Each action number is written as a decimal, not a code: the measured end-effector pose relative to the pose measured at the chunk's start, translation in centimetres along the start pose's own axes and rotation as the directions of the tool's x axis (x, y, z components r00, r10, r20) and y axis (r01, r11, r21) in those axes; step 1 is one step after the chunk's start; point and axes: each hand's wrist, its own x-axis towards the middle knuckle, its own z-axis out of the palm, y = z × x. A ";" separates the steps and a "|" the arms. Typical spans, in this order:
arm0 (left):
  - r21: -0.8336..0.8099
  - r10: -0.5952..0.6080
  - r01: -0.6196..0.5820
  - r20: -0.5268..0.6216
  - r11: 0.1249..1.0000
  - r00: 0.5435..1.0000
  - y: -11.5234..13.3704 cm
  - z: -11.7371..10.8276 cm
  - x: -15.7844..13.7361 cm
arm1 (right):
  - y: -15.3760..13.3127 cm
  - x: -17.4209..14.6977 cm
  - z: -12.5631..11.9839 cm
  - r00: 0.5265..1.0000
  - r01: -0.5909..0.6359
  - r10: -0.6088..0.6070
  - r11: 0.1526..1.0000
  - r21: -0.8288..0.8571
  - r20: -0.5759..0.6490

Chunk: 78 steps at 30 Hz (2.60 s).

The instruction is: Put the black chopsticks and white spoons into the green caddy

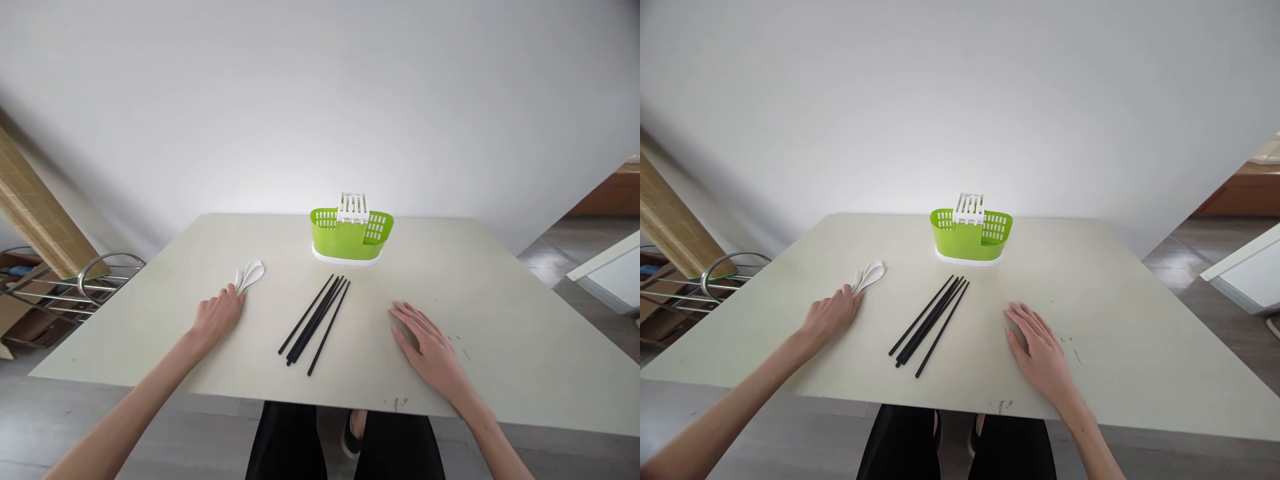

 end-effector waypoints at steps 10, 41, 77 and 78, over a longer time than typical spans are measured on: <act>-0.111 0.181 -0.186 -0.052 0.976 0.982 6.6 -3.7 -2.5 | -0.3 0.2 -0.1 0.999 0.009 -0.007 0.999 0.037 -0.041; -0.096 0.553 -0.579 -0.201 0.810 0.808 26.1 -2.0 -9.0 | -0.3 0.2 0.0 0.987 -0.122 0.127 0.991 0.054 -0.098; -0.595 0.326 -0.412 -0.252 0.690 0.911 8.1 0.6 -4.0 | -0.4 0.0 -0.8 0.965 -0.165 0.195 0.971 0.172 -0.173; -0.601 0.340 -0.436 -0.274 0.670 0.900 8.1 0.7 -4.1 | -0.3 0.0 -0.8 0.959 -0.167 0.205 0.966 0.196 -0.193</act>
